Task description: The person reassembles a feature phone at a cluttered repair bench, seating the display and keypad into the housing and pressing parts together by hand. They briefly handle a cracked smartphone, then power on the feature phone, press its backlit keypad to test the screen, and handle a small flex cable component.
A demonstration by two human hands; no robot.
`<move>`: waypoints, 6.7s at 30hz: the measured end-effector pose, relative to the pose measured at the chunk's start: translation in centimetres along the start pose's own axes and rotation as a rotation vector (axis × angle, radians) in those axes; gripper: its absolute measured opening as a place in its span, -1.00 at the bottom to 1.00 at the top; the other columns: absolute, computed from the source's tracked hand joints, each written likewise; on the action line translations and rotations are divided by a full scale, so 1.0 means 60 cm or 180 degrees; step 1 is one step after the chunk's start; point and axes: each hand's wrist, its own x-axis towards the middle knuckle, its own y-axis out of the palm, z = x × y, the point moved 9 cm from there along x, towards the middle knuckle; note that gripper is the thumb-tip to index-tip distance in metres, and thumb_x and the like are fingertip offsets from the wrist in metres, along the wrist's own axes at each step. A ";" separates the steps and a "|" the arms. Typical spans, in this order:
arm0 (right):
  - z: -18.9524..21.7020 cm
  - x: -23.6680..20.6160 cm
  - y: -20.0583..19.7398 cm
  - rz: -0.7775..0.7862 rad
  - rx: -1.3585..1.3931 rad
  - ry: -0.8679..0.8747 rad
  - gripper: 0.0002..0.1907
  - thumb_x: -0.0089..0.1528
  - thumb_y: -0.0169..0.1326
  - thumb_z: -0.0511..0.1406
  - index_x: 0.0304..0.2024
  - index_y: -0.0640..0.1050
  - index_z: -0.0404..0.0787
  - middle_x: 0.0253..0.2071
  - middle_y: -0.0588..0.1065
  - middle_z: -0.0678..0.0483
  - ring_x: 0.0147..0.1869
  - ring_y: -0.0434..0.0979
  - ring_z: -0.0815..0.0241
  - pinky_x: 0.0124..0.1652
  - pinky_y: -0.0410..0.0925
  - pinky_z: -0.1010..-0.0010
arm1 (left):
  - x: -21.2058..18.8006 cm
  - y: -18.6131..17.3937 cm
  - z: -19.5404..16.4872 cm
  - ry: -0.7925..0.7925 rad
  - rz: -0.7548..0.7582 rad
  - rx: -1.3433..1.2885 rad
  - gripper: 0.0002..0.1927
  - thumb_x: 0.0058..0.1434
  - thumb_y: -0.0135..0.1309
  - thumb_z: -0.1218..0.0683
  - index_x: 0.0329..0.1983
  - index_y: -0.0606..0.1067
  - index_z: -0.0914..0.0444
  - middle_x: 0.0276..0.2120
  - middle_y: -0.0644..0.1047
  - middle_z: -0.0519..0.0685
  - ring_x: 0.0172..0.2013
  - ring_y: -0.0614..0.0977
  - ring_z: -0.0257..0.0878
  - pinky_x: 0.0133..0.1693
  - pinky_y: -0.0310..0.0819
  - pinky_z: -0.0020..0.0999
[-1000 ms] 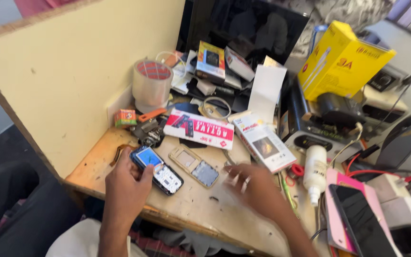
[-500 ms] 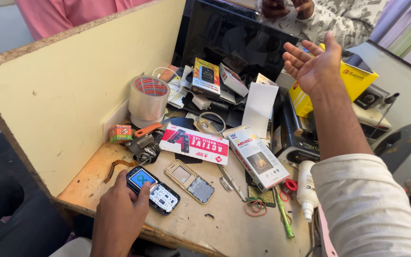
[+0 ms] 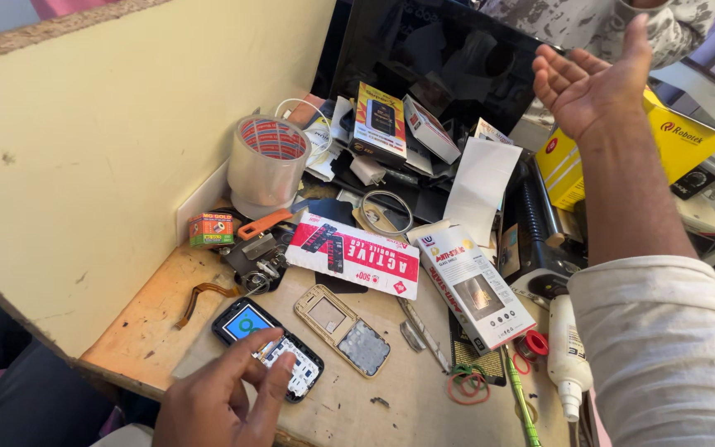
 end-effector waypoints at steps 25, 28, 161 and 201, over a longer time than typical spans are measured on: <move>-0.103 -0.696 0.082 0.4109 -0.5510 0.0067 -0.59 0.13 0.25 -0.31 0.05 0.68 0.09 -0.12 0.68 0.17 -0.02 0.66 0.15 -0.07 0.46 0.30 | -0.186 0.214 -0.175 -0.0597 0.4519 -0.4425 -0.13 0.15 0.03 -0.34 0.34 0.26 0.31 0.08 0.55 -0.05 -0.01 0.64 -0.22 -0.06 0.61 -0.34; -0.099 -0.738 0.120 0.4501 -0.5319 -0.1067 -0.59 0.15 0.23 -0.34 0.06 0.66 0.08 -0.13 0.62 0.11 0.04 0.61 0.02 0.15 0.38 0.14 | -0.210 0.238 -0.186 0.0239 0.4051 -0.3352 -0.18 0.23 0.21 -0.15 0.39 0.32 0.45 -0.03 0.47 0.16 -0.13 0.50 -0.14 -0.14 0.45 -0.28; -0.126 -0.621 -0.083 0.0624 -0.2968 -0.0955 -0.79 0.31 0.10 -0.38 0.00 0.57 -0.31 -0.21 0.58 0.03 -0.23 0.59 0.23 -0.23 0.47 0.42 | -0.142 0.196 -0.182 0.2104 0.0117 -0.0099 0.01 -0.11 0.38 -0.08 0.39 0.28 0.42 0.09 0.48 0.16 0.06 0.57 0.07 0.01 0.52 -0.10; -0.166 -0.503 0.011 0.2939 -0.5486 -0.0449 -0.81 0.08 0.20 -0.32 -0.27 0.66 -0.26 -0.42 0.64 -0.08 -0.40 0.67 0.06 -0.29 0.51 0.28 | -0.142 0.240 -0.182 0.2148 0.1028 0.0411 0.17 -0.25 0.48 -0.14 0.39 0.22 0.37 0.07 0.43 0.13 0.02 0.54 0.04 -0.03 0.49 -0.08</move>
